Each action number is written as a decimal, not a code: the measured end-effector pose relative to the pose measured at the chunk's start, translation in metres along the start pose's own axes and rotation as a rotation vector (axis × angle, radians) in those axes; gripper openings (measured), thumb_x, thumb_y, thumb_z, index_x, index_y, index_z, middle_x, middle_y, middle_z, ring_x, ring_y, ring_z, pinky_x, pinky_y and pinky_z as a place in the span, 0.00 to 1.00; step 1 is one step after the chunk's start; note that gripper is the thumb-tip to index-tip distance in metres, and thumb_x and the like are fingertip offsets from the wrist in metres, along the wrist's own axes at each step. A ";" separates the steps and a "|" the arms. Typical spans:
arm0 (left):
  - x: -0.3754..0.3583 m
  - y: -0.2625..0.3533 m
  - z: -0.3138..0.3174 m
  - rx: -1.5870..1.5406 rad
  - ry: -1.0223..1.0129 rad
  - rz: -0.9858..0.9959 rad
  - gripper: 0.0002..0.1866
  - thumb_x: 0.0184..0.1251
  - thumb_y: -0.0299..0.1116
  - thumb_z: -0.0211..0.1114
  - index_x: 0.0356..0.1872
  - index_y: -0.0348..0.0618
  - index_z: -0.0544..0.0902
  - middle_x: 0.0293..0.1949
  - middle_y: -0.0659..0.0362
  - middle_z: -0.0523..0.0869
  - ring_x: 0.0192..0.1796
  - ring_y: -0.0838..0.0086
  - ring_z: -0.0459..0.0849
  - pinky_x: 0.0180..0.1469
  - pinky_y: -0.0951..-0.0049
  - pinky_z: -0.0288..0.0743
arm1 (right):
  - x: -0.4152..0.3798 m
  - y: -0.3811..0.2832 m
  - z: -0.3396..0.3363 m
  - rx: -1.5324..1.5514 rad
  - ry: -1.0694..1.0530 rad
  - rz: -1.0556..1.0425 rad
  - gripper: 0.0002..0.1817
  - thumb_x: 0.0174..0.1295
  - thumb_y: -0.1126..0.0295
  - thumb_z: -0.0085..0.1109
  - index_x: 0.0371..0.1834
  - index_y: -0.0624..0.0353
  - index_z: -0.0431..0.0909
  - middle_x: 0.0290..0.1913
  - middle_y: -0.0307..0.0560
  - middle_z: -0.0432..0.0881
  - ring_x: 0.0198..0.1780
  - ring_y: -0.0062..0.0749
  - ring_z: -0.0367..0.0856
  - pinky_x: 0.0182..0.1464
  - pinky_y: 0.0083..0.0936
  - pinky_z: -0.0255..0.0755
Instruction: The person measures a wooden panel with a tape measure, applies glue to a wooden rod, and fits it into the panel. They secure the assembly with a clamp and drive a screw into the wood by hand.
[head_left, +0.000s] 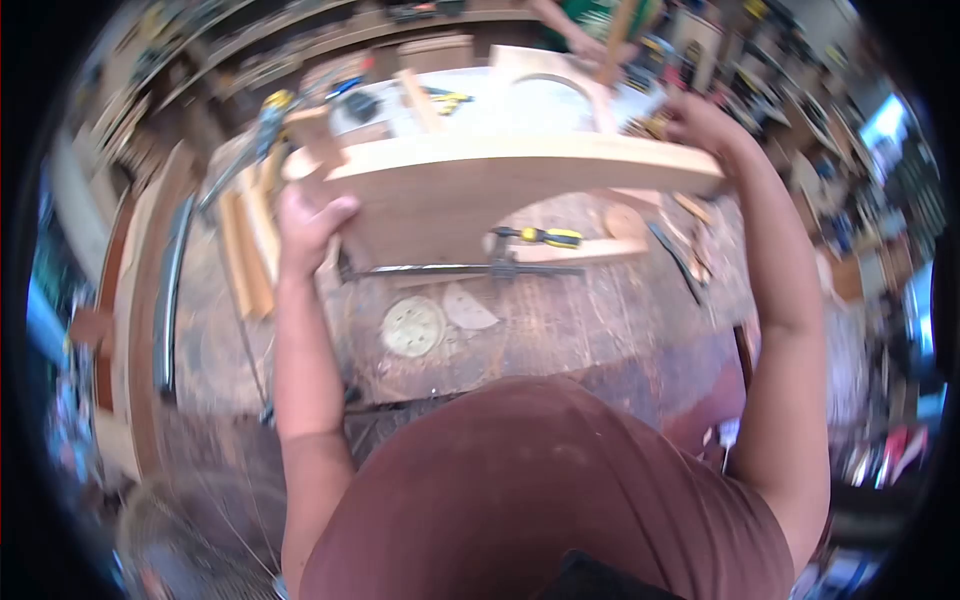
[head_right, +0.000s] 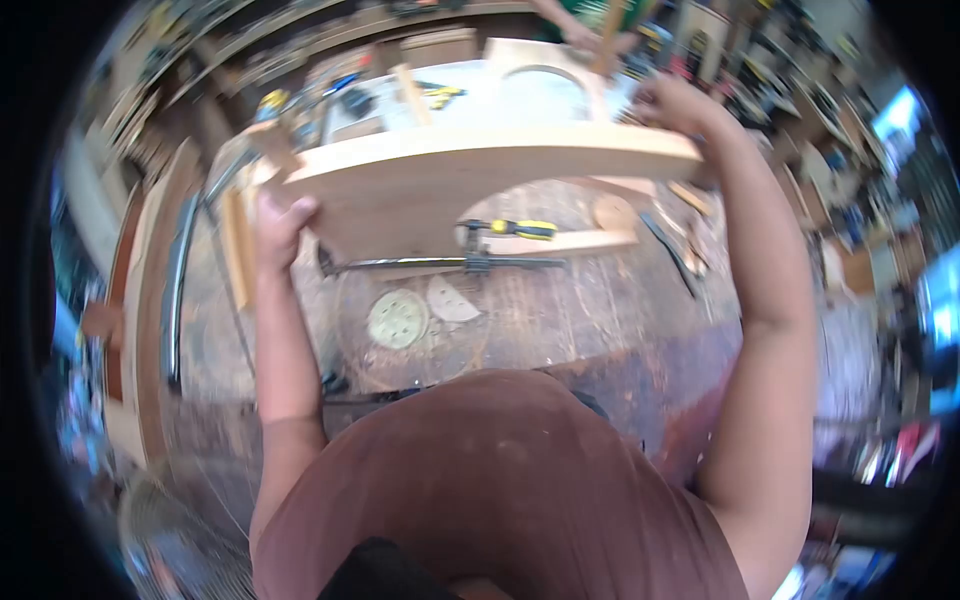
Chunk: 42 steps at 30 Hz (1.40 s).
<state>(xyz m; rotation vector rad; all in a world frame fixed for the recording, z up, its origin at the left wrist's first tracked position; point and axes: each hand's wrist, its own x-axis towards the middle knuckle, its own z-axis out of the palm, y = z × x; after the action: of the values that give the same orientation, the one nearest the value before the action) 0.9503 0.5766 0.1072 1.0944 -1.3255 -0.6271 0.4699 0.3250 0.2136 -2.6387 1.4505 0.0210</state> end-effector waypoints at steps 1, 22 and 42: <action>0.003 0.000 0.001 0.029 -0.023 -0.028 0.42 0.50 0.53 0.77 0.60 0.32 0.73 0.50 0.54 0.81 0.54 0.68 0.80 0.58 0.66 0.73 | -0.001 0.023 0.005 0.055 0.193 -0.132 0.15 0.65 0.64 0.63 0.50 0.61 0.81 0.44 0.53 0.87 0.45 0.38 0.85 0.48 0.35 0.77; 0.009 0.000 0.014 0.110 0.238 -0.035 0.35 0.55 0.43 0.75 0.60 0.34 0.73 0.49 0.54 0.83 0.53 0.69 0.81 0.59 0.66 0.73 | -0.172 0.013 0.302 0.853 0.439 0.237 0.12 0.66 0.66 0.64 0.28 0.63 0.80 0.24 0.34 0.77 0.28 0.15 0.71 0.31 0.19 0.65; 0.009 0.013 0.012 0.229 0.217 0.103 0.41 0.48 0.55 0.81 0.57 0.34 0.76 0.48 0.51 0.86 0.51 0.68 0.84 0.56 0.66 0.77 | -0.112 -0.295 0.353 0.829 -0.655 -0.753 0.11 0.62 0.65 0.67 0.40 0.62 0.82 0.30 0.46 0.82 0.31 0.28 0.78 0.38 0.28 0.74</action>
<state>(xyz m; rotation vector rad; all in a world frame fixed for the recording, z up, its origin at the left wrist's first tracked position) 0.9373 0.5711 0.1211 1.2329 -1.2753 -0.2754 0.6757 0.6179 -0.0967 -1.9934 0.1414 0.1524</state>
